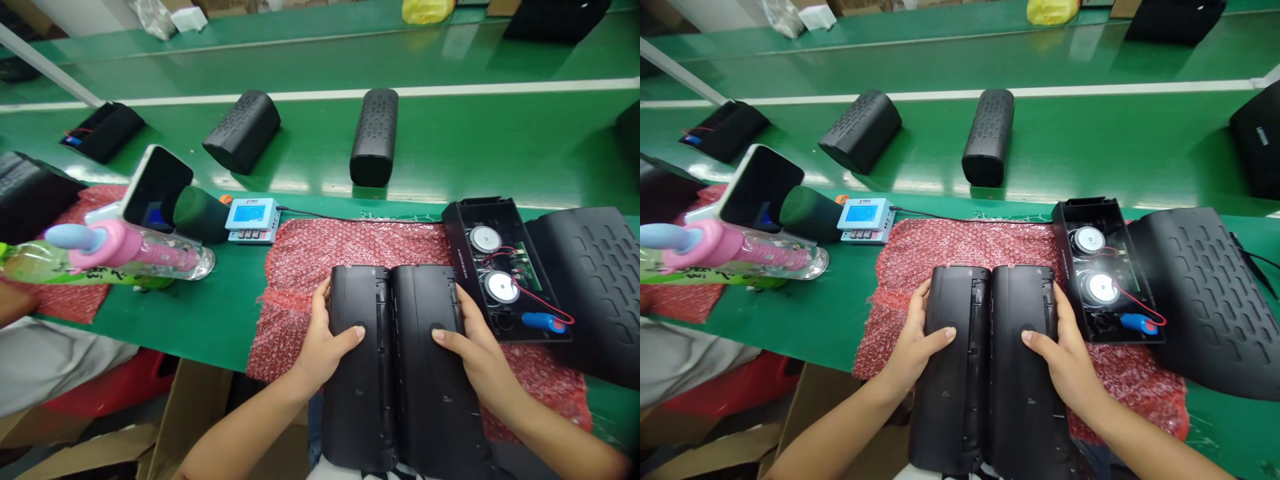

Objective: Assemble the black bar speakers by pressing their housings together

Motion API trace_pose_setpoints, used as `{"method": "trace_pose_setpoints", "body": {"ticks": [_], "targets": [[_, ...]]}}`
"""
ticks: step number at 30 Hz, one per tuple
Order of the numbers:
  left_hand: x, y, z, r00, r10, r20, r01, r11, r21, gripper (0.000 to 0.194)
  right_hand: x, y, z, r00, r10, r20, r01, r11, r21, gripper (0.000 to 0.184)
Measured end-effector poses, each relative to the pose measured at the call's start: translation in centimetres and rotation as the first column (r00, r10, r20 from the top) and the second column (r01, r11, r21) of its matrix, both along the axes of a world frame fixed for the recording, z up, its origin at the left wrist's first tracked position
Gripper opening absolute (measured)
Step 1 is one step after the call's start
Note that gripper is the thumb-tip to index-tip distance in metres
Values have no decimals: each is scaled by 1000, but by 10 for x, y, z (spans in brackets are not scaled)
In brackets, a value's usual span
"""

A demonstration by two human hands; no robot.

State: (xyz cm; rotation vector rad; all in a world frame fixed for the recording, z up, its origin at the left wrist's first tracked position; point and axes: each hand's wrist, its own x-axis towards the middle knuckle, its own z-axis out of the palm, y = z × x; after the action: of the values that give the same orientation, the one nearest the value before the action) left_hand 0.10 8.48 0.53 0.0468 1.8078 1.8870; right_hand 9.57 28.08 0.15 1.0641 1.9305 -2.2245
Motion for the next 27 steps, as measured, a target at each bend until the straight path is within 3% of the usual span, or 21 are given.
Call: {"method": "trace_pose_setpoints", "body": {"ticks": [4, 7, 11, 14, 17, 23, 27], "targets": [[1, -1, -3, 999, 8, -32, -8, 1000, -5, 89, 0, 0, -4, 999, 15, -35, -14, 1000, 13, 79], [-1, -8, -2, 997, -77, -8, 77, 996, 38, 100, 1, 4, -7, 996, 52, -76, -53, 999, -8, 84], [-4, -22, 2, 964, -262, 45, 256, 961, 102, 112, 5, 16, -4, 966, 222, -134, -235, 968, -90, 105], [-3, -26, 3, 950, -298, 88, 285, 949, 133, 116, 7, 23, 1, 936, 323, -138, -346, 917, -198, 118], [-2, -23, 3, 958, -267, 109, 250, 957, 150, 117, 6, 21, 5, 954, 276, -116, -297, 919, -260, 117], [2, -14, 5, 979, -170, 113, 154, 979, 137, 115, 1, 12, 8, 987, 147, -69, -160, 953, -258, 111], [4, -13, 7, 980, -164, 109, 149, 979, 139, 113, 1, 11, 6, 986, 156, -59, -165, 961, -221, 110]]}}
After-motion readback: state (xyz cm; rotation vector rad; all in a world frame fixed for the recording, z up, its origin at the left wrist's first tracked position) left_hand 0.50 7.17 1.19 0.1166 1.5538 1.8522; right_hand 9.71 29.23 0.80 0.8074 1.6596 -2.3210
